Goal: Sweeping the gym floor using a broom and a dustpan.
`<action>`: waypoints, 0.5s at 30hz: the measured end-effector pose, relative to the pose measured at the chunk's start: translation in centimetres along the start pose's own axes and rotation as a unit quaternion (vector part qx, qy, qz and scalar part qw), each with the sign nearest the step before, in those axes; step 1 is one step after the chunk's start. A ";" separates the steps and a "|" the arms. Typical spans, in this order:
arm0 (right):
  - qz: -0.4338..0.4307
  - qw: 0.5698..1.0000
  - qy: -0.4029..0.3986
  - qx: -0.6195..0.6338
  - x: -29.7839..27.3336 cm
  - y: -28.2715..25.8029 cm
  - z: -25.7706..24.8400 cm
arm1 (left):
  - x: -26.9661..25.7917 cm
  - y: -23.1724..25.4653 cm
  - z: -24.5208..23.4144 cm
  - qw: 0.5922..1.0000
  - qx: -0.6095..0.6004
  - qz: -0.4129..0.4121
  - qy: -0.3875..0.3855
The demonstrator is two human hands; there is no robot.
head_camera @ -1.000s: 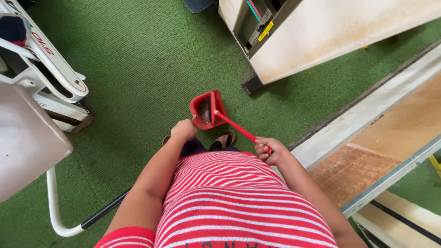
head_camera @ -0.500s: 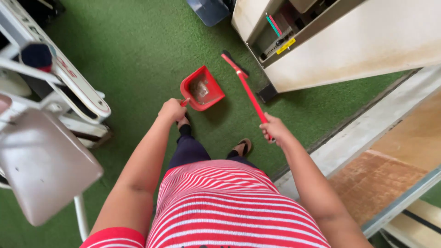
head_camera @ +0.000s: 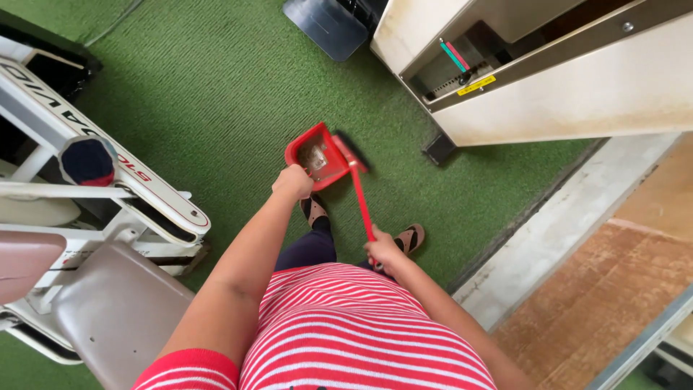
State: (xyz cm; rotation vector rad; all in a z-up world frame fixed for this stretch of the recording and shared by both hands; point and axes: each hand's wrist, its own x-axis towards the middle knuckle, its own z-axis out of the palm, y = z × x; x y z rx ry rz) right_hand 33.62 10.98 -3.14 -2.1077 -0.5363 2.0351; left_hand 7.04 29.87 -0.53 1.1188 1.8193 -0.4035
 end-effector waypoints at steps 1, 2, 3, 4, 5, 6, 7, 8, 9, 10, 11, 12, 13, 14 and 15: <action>0.003 1.000 0.003 0.003 -1.8 -0.6 0.0 | -0.1 -0.1 -0.3 1.000 0.003 0.002 -0.004; 0.021 1.000 -0.017 0.011 -3.4 -1.4 -0.1 | 0.0 -0.1 -0.6 1.000 0.011 0.004 -0.002; 0.038 0.998 -0.037 0.019 -5.0 -2.1 -0.1 | 0.0 -0.2 -0.9 1.000 0.019 0.005 0.000; 0.037 0.998 -0.036 0.020 -6.9 -4.1 -0.9 | 0.5 -0.5 -1.3 1.000 0.020 0.007 0.001; 0.062 0.997 -0.042 0.010 -8.9 -6.0 -1.7 | 1.0 -0.8 -1.5 1.000 0.020 0.000 -0.010; 0.090 0.995 -0.048 0.003 -11.1 -7.3 -2.5 | 1.3 -1.3 -1.3 0.999 0.022 -0.008 -0.026; 0.094 0.994 -0.046 0.005 -11.3 -7.8 -3.9 | 1.1 -1.1 -2.1 0.999 0.024 -0.007 -0.030; 0.086 0.996 -0.036 0.016 -11.5 -8.1 -5.2 | 0.6 -1.3 -2.7 0.999 0.027 -0.006 -0.043; 0.078 0.996 -0.025 0.027 -11.7 -8.5 -6.6 | 0.1 -1.5 -3.4 0.998 0.029 -0.004 -0.057; 0.079 0.996 -0.027 0.027 -11.7 -9.7 -7.1 | 0.4 -1.9 -3.4 0.998 0.029 -0.007 -0.057; 0.075 0.997 0.003 0.020 -11.6 -11.0 -7.6 | 0.7 -2.2 -3.4 0.998 0.030 -0.005 -0.049; 0.070 0.997 0.033 0.012 -11.6 -12.4 -8.3 | 1.0 -2.2 -3.4 0.999 0.031 -0.002 -0.041; 0.070 0.997 0.032 0.011 -10.6 -13.5 -8.6 | 0.9 -2.2 -3.5 0.999 0.030 -0.004 -0.040; 0.059 0.997 0.053 -0.005 -9.5 -14.6 -8.9 | 0.8 -2.3 -3.6 0.999 0.023 0.003 -0.042; 0.048 0.996 0.074 -0.022 -8.4 -15.7 -9.2 | 0.7 -2.3 -3.7 0.999 0.016 0.011 -0.044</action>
